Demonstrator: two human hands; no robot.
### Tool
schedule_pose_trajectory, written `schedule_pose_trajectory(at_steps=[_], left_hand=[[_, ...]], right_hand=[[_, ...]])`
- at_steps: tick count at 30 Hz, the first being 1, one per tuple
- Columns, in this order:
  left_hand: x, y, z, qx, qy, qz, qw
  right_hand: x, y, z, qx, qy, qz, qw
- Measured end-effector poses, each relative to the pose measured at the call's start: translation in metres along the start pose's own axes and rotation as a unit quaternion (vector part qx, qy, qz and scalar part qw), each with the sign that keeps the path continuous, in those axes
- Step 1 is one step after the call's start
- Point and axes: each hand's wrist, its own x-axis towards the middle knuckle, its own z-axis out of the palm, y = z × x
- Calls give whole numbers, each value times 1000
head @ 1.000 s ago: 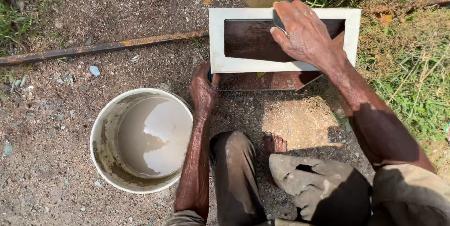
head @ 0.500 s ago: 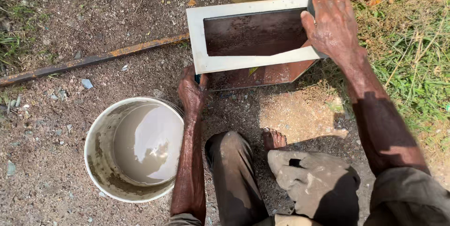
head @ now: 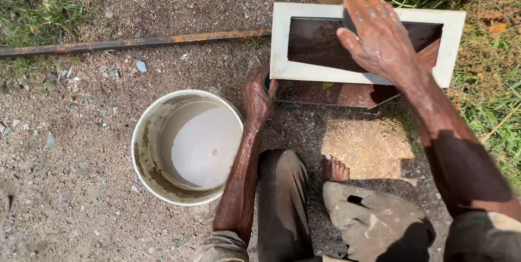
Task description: The person kneels on the ground and sands a white rectangular frame using a sanding block. They repeatedly dip the sanding block into a bucket of water and continue sanding the frame's edges and corners.
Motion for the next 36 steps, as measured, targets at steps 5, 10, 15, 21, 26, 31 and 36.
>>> schedule_pose_trajectory(at_steps=[5, 10, 15, 21, 26, 31, 36], left_hand=[[3, 6, 8, -39, 18, 10, 999], [4, 10, 7, -34, -33, -52, 998], [6, 3, 10, -21, 16, 13, 1000], [8, -3, 11, -36, 7, 3, 999], [1, -2, -3, -51, 19, 37, 998], [4, -6, -7, -39, -32, -31, 998], [3, -15, 5, -17, 6, 2, 1000]], right_hand=[[-57, 56, -41, -239, 17, 53, 969], [55, -51, 41, 71, -4, -88, 994], [57, -52, 33, 39, 41, -156, 986], [-55, 55, -29, -148, 38, 73, 986], [-6, 3, 15, -29, 52, 40, 997], [-4, -10, 16, 9, 57, 12, 998], [-68, 66, -26, -129, 31, 172, 976]])
